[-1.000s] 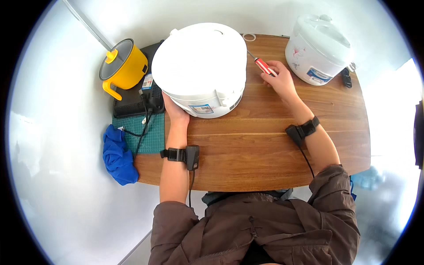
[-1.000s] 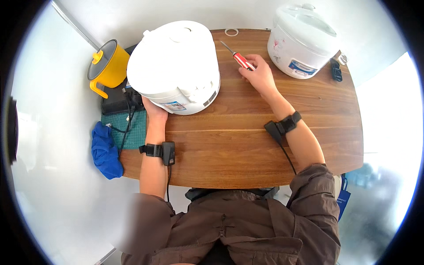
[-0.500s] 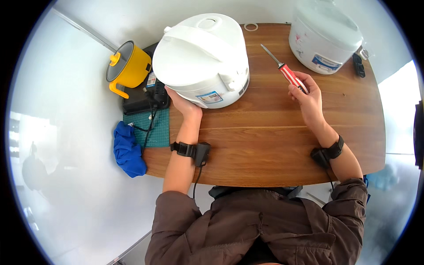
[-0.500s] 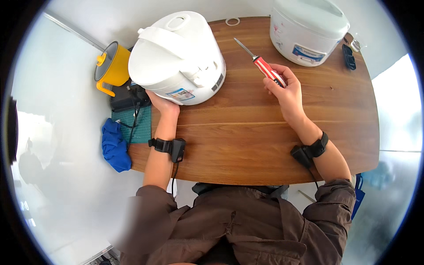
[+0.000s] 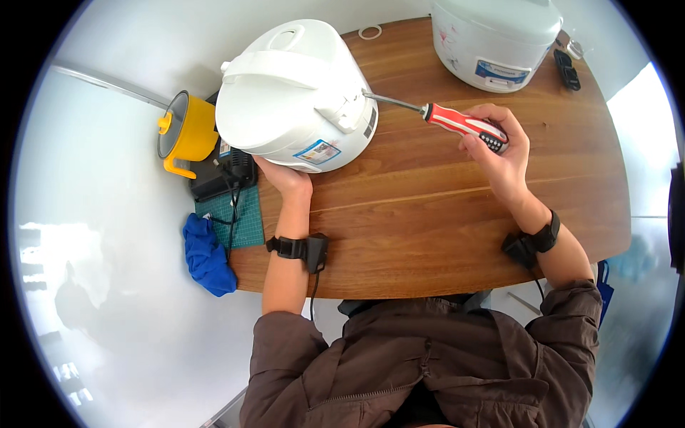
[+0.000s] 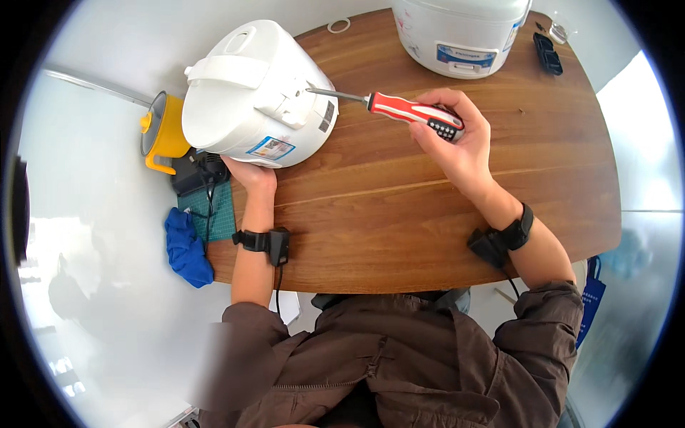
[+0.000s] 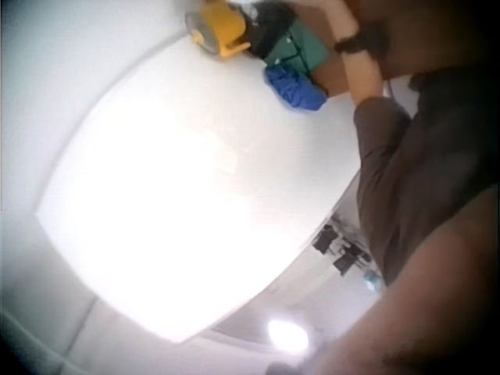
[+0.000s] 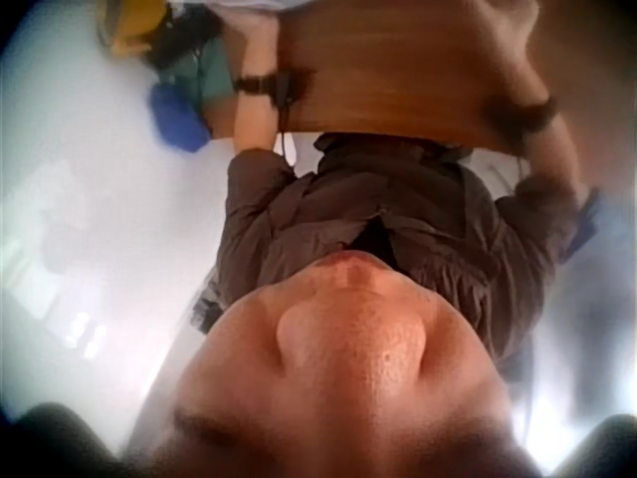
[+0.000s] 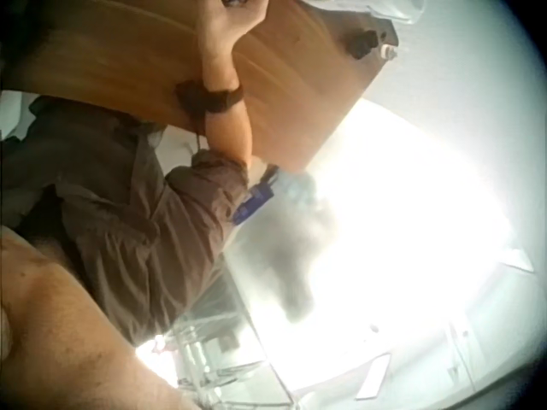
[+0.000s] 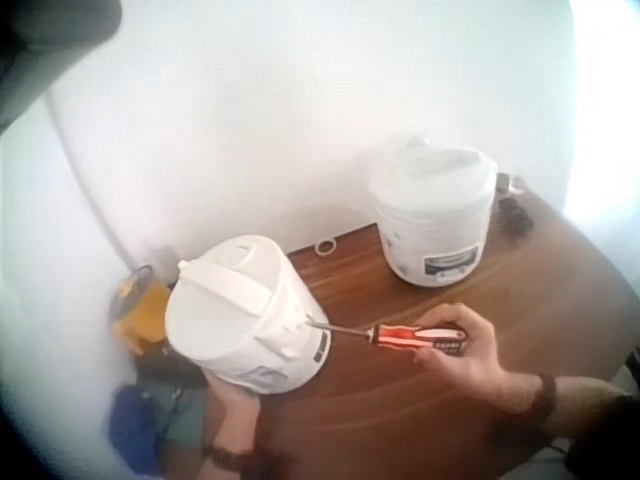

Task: The person disassembles two rice cookers on a wooden table. They remove the lids, unscrew and detach the steam valves, and use a screwdriver to pry off the side handles and open the main bodies.

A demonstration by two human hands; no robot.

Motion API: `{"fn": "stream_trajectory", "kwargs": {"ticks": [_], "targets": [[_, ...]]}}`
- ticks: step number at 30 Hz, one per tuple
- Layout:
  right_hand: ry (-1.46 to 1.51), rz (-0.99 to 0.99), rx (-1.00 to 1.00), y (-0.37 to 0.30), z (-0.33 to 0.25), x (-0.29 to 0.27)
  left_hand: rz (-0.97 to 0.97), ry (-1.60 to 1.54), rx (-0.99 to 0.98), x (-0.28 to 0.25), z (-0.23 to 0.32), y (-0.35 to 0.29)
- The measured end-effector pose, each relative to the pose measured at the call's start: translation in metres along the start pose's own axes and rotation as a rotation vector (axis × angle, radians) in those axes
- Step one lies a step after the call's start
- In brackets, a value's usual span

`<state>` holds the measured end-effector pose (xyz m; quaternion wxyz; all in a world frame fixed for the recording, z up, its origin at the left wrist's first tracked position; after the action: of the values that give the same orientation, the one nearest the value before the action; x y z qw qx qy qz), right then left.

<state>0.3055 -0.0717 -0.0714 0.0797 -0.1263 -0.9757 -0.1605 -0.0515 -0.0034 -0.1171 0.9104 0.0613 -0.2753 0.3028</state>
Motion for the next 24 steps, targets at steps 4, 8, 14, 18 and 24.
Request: {"fn": "stream_trajectory", "kwargs": {"ticks": [4, 8, 14, 18, 24], "targets": [[0.024, -0.006, -0.046, 0.001, 0.004, 0.0, 0.041, -0.017, 0.016, 0.002, 0.0, 0.0], [0.037, -0.033, -0.086, -0.001, 0.002, 0.003, 0.069, -0.029, 0.006, 0.002, -0.002, 0.002], [0.055, -0.045, -0.057, -0.004, 0.0, 0.007, -0.014, -0.018, 0.001, -0.004, -0.001, 0.003], [0.039, -0.029, -0.014, -0.004, -0.003, 0.007, -0.021, -0.013, 0.022, -0.005, -0.003, 0.005], [0.023, -0.063, -0.109, 0.001, -0.013, 0.008, -0.009, -0.006, 0.029, -0.01, -0.001, 0.007]]}}
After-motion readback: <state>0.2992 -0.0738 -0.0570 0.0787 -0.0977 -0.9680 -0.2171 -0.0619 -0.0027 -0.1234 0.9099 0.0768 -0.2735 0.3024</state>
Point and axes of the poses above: each hand's wrist, its own y-axis towards the middle knuckle, its own x-axis out of the palm, z = x × y, the point moved 1 cm from there along y, towards the middle knuckle, and after that the axes turned 12 degrees about z, right-handed, at the moved point
